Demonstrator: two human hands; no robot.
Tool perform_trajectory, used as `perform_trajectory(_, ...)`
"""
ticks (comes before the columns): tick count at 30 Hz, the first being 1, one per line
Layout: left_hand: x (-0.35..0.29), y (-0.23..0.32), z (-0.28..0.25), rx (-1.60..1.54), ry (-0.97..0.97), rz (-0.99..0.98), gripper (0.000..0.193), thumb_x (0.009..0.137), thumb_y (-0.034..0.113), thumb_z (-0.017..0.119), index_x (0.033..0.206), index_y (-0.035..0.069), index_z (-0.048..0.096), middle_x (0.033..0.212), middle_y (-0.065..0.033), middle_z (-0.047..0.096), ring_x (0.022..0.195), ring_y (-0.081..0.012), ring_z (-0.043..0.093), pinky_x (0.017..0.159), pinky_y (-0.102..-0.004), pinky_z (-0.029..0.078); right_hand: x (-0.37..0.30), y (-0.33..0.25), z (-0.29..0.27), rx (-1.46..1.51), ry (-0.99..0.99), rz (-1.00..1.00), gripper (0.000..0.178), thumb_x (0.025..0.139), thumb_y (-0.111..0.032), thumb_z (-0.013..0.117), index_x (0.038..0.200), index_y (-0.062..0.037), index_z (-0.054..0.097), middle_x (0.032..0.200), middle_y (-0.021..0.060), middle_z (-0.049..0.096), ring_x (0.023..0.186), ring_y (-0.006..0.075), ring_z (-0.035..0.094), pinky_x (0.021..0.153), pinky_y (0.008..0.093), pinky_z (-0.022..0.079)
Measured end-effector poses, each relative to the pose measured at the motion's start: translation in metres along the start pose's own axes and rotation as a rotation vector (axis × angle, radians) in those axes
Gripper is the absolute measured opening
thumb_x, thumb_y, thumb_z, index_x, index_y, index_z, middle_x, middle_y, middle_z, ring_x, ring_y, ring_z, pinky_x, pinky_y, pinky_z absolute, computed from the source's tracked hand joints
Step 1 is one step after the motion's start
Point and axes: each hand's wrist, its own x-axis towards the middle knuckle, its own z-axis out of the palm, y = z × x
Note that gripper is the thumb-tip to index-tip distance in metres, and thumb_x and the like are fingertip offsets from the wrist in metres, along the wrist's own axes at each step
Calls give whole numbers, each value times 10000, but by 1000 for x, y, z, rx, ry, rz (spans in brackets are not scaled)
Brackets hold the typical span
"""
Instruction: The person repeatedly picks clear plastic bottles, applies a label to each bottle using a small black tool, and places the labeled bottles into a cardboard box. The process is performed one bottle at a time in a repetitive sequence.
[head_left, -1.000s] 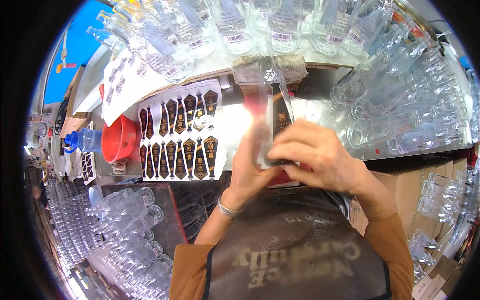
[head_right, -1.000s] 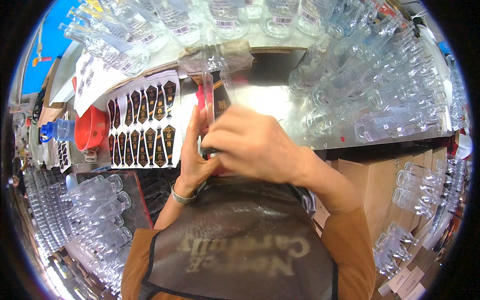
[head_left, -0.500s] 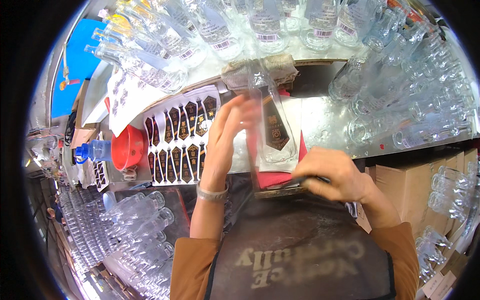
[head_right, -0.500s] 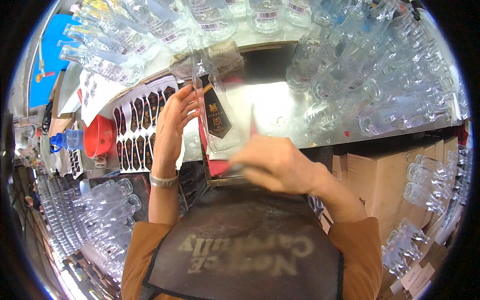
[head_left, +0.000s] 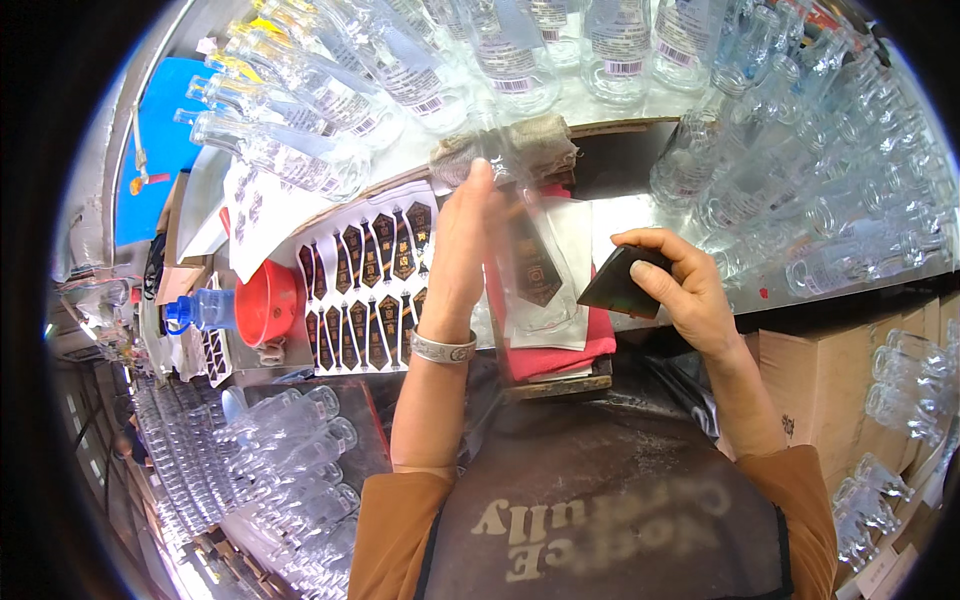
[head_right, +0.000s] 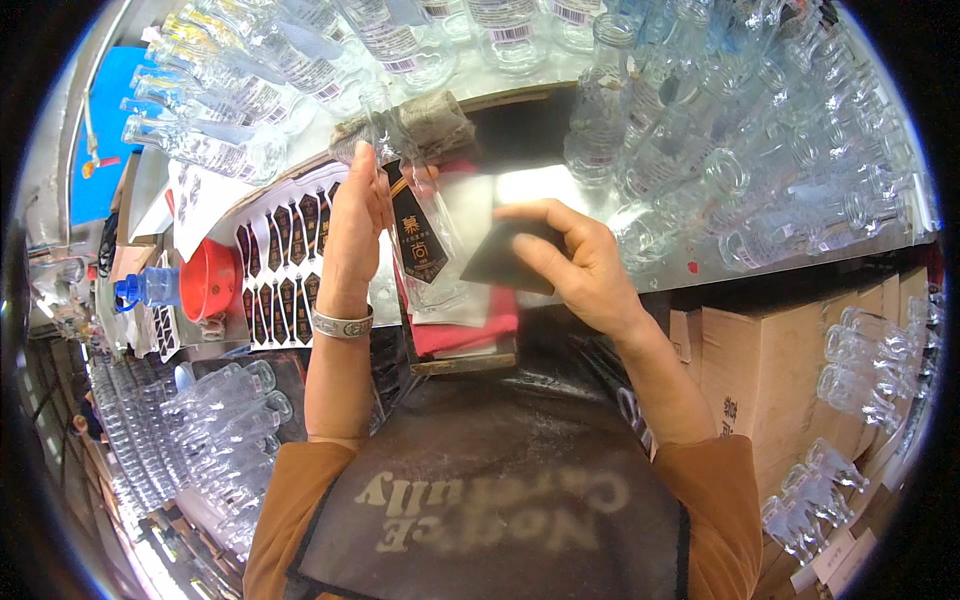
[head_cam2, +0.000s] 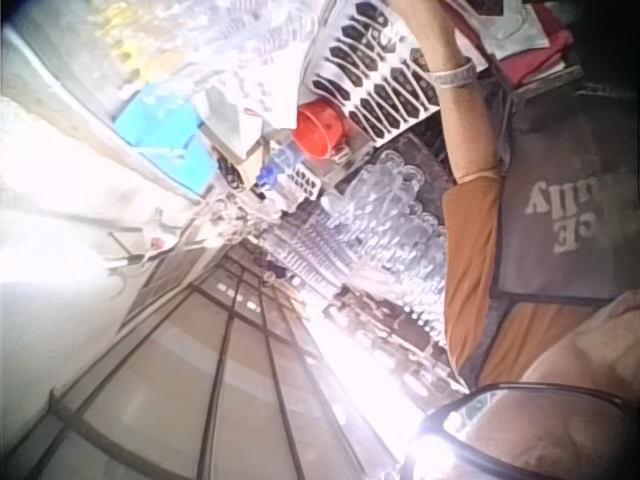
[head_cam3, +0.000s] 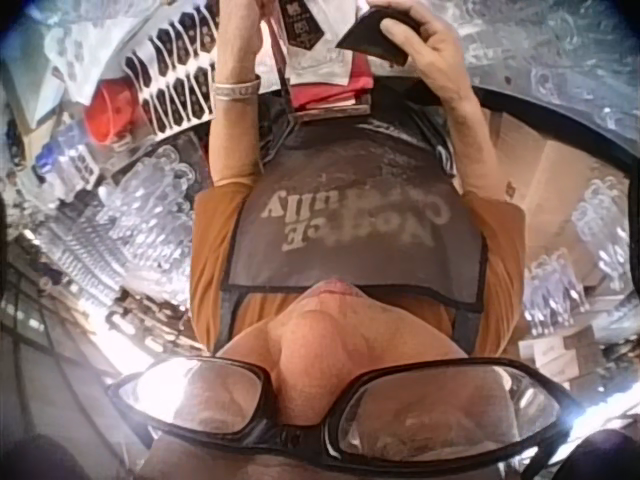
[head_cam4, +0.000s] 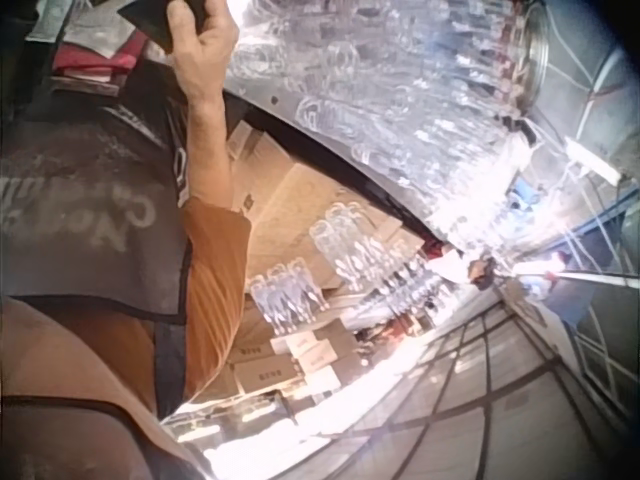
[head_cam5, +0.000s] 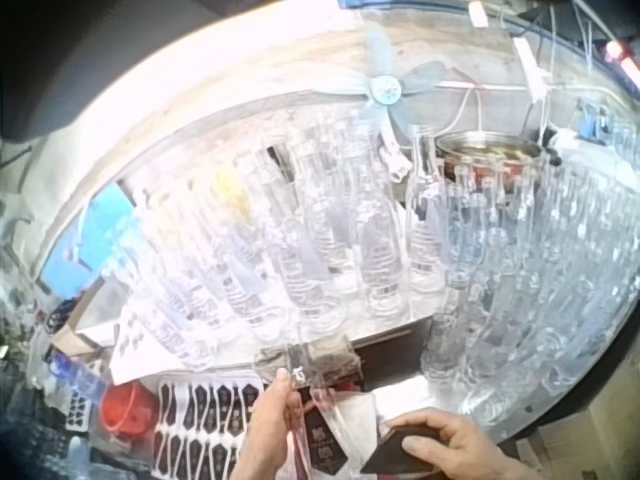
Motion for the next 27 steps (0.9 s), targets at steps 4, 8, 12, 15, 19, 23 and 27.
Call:
perform_trajectory(4,4,4,3,356,102,73,558,932,525,657,926,-32,617,862,-71,633,703,-120,605,569,-275,542,-1,4,-4,13,45,8,289,977,-147,602,1232,-15,638,1008,5,650,909,71,593,828,232,486)
perform_trajectory(8,11,-7,-1,382,123,76,482,1005,455,579,1046,-24,598,923,-152,725,735,-125,663,698,-258,541,-2,9,-3,13,70,-20,290,968,-144,604,1226,-18,643,1013,9,656,912,73,593,840,236,483)
perform_trajectory(12,10,-4,-2,362,65,52,522,1018,475,542,1092,-40,588,944,-171,723,764,-149,678,714,-267,549,-4,10,-4,18,76,-16,286,959,-127,601,1220,-18,647,1021,12,659,925,75,591,857,241,478)
perform_trajectory(15,8,-7,-3,201,17,28,559,1031,495,498,1135,-48,580,997,-199,716,825,-192,701,730,-288,559,-5,10,-6,62,72,-2,293,958,-121,600,1227,-11,643,1030,15,658,937,78,593,866,244,481)
perform_trajectory(19,-2,-7,15,86,56,62,596,1043,521,448,1184,-46,571,1060,-220,705,891,-250,714,760,-323,570,-5,21,-9,141,86,15,302,958,-117,600,1236,-3,636,1056,28,655,952,90,604,884,258,492)
perform_trajectory(23,-1,-10,12,10,22,26,614,1050,532,410,1264,-33,523,1108,-222,692,923,-258,707,783,-333,573,-2,32,-11,230,111,46,323,955,-118,609,1255,0,620,1099,41,643,985,100,604,909,272,492)
perform_trajectory(27,-5,-15,10,-63,-11,37,606,1067,510,371,1325,-28,476,1163,-221,670,985,-252,693,813,-332,571,15,29,-5,270,118,-3,361,949,-124,622,1286,2,595,1124,43,631,1025,109,594,942,279,477)
